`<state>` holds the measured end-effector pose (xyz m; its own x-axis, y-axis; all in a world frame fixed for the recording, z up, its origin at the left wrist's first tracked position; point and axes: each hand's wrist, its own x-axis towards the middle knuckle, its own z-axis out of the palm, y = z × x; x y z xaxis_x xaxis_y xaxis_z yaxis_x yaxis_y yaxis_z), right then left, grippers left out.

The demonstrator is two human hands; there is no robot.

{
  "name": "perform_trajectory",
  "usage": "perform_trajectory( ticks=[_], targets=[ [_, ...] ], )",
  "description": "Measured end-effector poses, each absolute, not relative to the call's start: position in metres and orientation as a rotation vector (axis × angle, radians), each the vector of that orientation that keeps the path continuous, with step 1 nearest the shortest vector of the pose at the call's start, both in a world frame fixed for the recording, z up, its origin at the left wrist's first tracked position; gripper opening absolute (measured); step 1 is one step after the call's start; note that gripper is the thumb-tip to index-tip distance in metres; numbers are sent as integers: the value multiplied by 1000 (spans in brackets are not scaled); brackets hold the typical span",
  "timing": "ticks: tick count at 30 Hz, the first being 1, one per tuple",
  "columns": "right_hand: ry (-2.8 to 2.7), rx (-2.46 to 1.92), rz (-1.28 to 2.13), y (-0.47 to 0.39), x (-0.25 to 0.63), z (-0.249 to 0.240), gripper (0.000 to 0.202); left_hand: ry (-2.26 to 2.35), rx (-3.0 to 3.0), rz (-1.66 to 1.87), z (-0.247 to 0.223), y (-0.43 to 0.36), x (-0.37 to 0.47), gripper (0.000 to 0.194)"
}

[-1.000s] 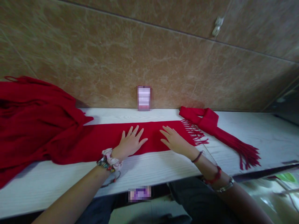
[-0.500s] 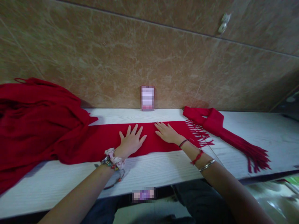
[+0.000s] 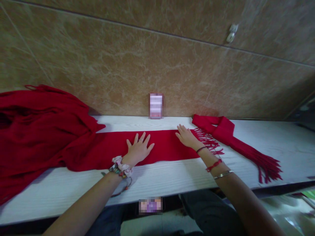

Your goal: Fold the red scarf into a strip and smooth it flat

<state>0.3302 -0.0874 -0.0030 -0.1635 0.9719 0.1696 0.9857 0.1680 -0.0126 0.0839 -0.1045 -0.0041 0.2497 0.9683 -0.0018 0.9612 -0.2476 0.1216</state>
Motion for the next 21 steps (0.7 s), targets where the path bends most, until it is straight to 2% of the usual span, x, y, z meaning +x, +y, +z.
perform_trajectory(
  ticks=[4,7,12,21],
  targets=[
    [-2479,-1590,-63,-92,277,3,52,1876,2404,106,-5,-104,84,59],
    [-2552,-1526,38,-92,254,3,53,1909,2389,100,-7,-103,84,62],
    [-2526,-1648,133,-86,261,-2,51,1920,2380,101,-8,-102,84,63],
    [-2354,-2037,-83,-85,346,-7,49,1906,2370,125,-4,-104,84,63]
  ],
)
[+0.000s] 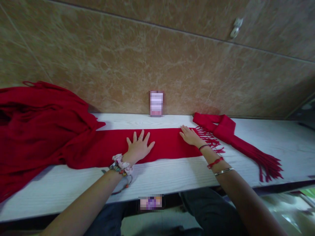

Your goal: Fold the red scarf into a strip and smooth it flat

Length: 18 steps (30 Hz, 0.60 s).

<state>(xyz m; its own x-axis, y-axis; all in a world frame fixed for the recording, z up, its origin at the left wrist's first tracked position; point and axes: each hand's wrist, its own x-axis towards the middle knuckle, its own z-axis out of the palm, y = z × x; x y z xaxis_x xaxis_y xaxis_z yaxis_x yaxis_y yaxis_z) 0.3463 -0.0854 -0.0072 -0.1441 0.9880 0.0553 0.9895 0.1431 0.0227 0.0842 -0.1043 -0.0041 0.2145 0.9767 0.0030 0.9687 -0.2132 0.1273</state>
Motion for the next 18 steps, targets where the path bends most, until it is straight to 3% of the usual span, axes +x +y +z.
perform_trajectory(
  ticks=[4,12,18],
  targets=[
    [-2274,-2046,-159,-94,345,-4,52,1913,2359,100,-1,-106,85,62],
    [-2600,-1484,-40,-118,279,-5,52,1930,2370,82,-4,-103,85,62],
    [-2472,-1845,-80,-101,342,-10,48,1915,2351,75,0,-106,86,62]
  ],
)
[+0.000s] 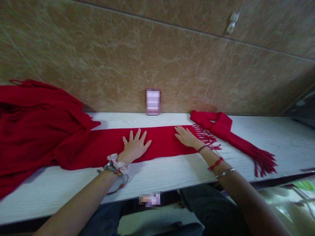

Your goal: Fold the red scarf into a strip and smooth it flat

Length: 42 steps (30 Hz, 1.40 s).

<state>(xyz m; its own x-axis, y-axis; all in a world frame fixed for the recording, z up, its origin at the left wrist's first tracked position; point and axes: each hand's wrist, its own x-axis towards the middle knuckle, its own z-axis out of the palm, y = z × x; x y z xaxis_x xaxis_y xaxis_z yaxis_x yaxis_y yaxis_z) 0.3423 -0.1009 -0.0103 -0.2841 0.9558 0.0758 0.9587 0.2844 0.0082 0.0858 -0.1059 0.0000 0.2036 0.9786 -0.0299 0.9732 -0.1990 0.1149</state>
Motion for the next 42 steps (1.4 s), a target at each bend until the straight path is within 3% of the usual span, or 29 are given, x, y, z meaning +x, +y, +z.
perform_trajectory(
  ticks=[7,15,20,29,33,38,42],
  targets=[
    [-2215,-2065,-235,-97,386,-6,47,1914,2360,76,3,-108,86,62],
    [-2495,-1445,-117,-138,282,6,56,1849,2569,139,3,-120,85,61],
    [-2547,-1508,-59,-152,275,-8,56,1745,2551,5,-4,-126,85,73],
    [-2557,-1679,-71,-159,323,-6,54,1732,2545,14,-6,-126,82,79],
    [-2535,-1600,48,-164,334,1,52,1643,2656,103,3,-131,84,70],
    [-2614,-1401,104,-180,343,23,38,967,3037,177,17,-140,90,41],
    [-2643,-1437,55,-191,343,31,29,762,3151,107,19,-143,94,27]
  ],
)
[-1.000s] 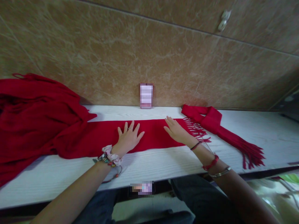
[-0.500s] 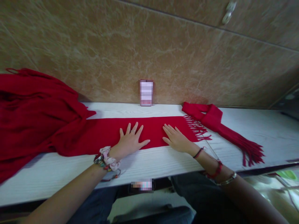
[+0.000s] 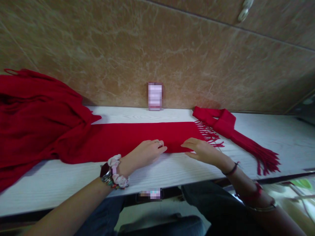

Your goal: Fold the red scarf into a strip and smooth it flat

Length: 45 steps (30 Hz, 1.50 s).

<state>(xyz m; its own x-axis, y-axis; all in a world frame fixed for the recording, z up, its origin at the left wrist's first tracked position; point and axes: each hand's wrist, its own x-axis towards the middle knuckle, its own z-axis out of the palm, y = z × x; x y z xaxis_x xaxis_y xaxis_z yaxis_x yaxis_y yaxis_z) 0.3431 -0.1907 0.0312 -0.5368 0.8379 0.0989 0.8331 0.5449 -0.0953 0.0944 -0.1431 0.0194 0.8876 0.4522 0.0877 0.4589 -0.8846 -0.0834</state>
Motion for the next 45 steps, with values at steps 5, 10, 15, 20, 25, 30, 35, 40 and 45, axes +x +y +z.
perform_trajectory(
  ticks=[5,10,15,20,25,30,35,40,45],
  targets=[
    [-2660,-1418,-103,-192,329,24,24,-764,-2904,-118,20,-144,98,26],
    [-2673,-1364,-258,-187,320,17,16,-830,-2860,-129,22,-144,101,15],
    [-2598,-1378,-270,-184,329,10,15,-789,-2854,-177,18,-142,100,12],
    [-2528,-1349,-296,-181,330,3,13,-725,-2852,-184,14,-140,99,14],
    [-2600,-1247,-349,-183,341,10,16,-682,-2843,-150,16,-141,99,15],
    [-2646,-1287,-406,-185,363,17,19,-639,-2806,-187,18,-142,99,15],
    [-2615,-1298,-557,-184,366,10,26,-609,-2788,-190,16,-140,101,15],
    [-2629,-1329,-530,-183,363,8,26,-606,-2826,-186,16,-140,101,16],
    [-2639,-1412,-334,-185,375,19,23,-598,-2852,-190,15,-140,100,16]
  ],
)
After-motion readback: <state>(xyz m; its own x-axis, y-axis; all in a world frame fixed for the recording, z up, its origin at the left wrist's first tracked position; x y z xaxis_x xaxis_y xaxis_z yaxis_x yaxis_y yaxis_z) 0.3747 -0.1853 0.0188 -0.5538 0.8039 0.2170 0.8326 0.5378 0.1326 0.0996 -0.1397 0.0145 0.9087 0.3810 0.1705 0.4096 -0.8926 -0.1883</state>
